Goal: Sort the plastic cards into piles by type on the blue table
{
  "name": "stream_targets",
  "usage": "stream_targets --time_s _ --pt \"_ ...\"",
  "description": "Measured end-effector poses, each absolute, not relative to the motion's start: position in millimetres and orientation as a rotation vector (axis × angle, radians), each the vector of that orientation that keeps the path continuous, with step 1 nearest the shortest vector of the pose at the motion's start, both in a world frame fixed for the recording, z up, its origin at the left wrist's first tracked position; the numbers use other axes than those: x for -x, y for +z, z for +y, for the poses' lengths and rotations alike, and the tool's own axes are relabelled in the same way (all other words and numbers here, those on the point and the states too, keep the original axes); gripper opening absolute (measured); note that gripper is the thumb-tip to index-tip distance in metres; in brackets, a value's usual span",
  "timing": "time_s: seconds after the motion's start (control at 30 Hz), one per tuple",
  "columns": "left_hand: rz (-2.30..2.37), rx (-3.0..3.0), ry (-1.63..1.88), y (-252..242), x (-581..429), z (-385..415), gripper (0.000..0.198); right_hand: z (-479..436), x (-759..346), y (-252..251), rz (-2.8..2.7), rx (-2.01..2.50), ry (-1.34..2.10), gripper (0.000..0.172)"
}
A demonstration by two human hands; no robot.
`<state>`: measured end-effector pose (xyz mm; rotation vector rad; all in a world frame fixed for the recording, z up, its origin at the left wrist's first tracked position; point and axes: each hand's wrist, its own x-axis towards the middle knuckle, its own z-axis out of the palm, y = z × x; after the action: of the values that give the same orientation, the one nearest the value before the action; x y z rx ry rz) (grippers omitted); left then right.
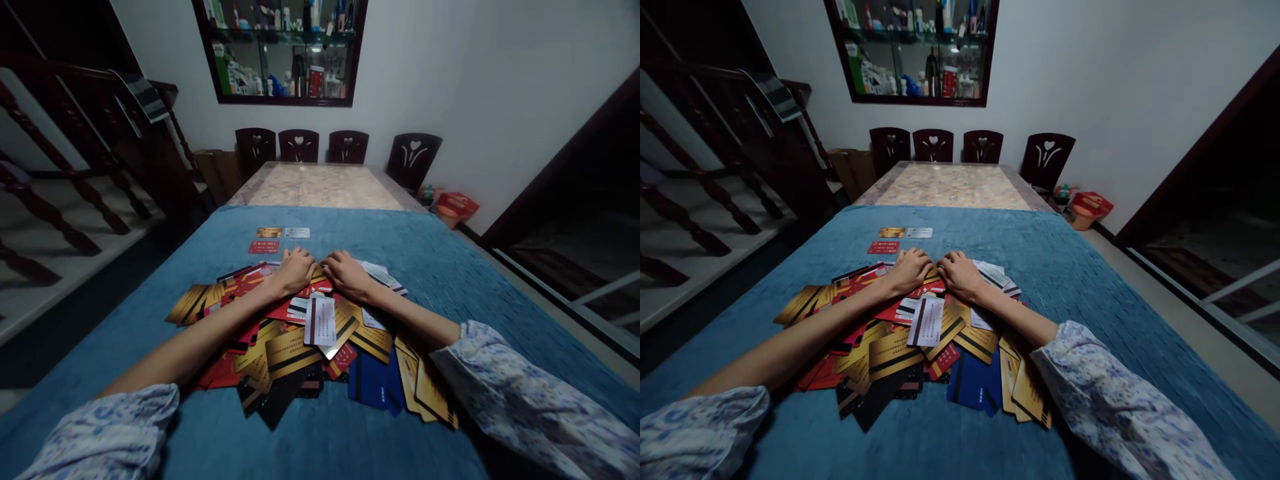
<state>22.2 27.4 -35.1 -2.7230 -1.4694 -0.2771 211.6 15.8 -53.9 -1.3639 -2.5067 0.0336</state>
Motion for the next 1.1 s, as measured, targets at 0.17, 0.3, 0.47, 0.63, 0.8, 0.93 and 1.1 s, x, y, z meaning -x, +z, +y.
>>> stream_targets --time_s 0.17,0.3,0.47,0.63,0.8,0.93,1.1 --pt "-1.452 2.769 -0.294 -33 -23 15 0.035 3 -223 -57 -2.504 1.342 0.023 0.034" --pt "-1.381 2.812 -0.309 -32 -21 3 0.034 -5 -232 -58 -2.516 1.304 0.018 0.035" --pt "-1.216 2.87 -0.351 -31 -11 -9 0.033 -12 -240 -57 -2.507 1.284 -0.003 0.033" --pt "-1.026 2.967 -0.389 -29 0 -18 0.032 -9 -247 -56 -2.458 1.299 0.038 0.026" --pt "-0.92 2.998 -0.374 -24 2 -27 0.031 -6 -249 -54 -2.356 1.283 0.222 0.022" --pt "-0.87 3.029 -0.37 -18 1 -28 0.03 -4 -247 -49 -2.352 1.327 0.193 0.023" --pt "-1.007 2.99 -0.399 -15 -4 -12 0.03 5 -238 -42 -2.403 1.281 0.165 0.026"
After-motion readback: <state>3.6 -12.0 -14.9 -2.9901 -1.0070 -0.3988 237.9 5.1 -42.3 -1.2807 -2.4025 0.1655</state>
